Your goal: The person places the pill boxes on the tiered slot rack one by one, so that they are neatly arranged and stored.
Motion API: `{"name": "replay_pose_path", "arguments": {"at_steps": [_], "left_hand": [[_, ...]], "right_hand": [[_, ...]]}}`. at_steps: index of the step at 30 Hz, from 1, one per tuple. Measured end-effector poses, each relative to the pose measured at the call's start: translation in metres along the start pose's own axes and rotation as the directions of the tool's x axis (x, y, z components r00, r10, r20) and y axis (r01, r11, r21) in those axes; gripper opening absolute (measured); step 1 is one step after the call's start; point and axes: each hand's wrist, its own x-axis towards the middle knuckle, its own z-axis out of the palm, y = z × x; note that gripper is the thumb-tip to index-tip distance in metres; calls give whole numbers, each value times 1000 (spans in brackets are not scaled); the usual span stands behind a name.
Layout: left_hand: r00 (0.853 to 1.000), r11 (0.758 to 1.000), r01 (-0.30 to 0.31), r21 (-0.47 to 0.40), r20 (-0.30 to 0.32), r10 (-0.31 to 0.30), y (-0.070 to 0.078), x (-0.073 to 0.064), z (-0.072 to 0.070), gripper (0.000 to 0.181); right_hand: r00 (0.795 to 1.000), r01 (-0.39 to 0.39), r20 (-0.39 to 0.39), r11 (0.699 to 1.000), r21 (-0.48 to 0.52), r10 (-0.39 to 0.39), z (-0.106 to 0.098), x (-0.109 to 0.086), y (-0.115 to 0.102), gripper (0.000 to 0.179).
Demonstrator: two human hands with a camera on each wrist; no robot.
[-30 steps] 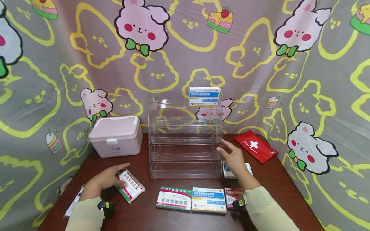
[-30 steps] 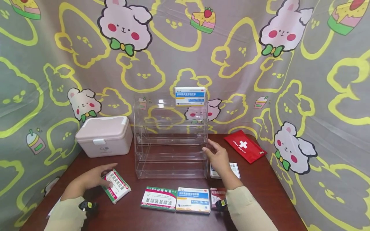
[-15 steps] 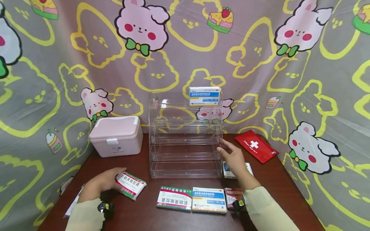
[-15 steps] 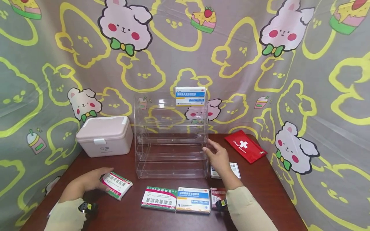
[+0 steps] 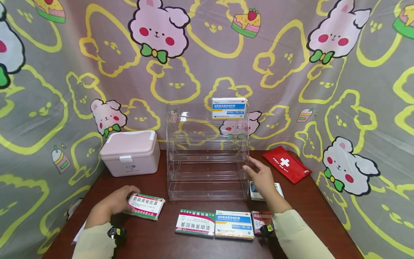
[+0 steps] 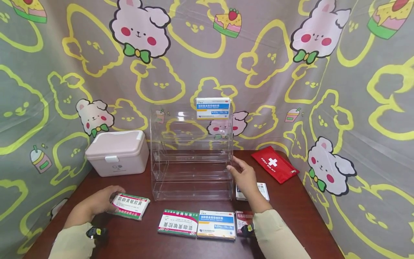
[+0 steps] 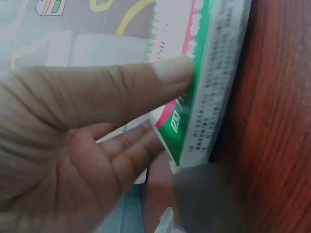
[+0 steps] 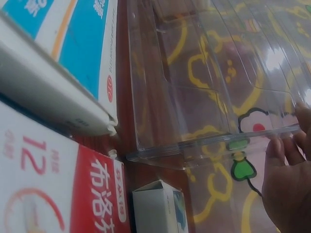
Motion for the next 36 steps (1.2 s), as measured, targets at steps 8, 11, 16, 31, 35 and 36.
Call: {"name": "replay_pose_path", "arguments": {"at_steps": [8,11,16,31,35,36], "left_hand": [[999,994,23,-107,-31,-27,-4,2,-2,42],[999,987,14,-161,-35,-20,-6,1,-4,32],[999,972,-52,-231,-13,51,-13,-1,-6,20],[953,644,-302,-703,-209,219,1,-14,-33,23],[889,411,-458,-788,-413,200,21,-3,-44,29],[878,364,-477,-800,-447,169,29,0,-47,30]], "right_hand": [[1000,5,10,1000,14,-5,-1,-1,0,56],[1000,4,1,1000,12,-4,0,-1,0,56],[1000,9,-5,1000,1,-9,0,-1,0,57],[1000,17,0,1000,14,-17,1,1,5,55],[1000,21,1,1000,6,-21,1,1,4,55],[1000,20,2,1000,6,-20,1,1,4,55]]}}
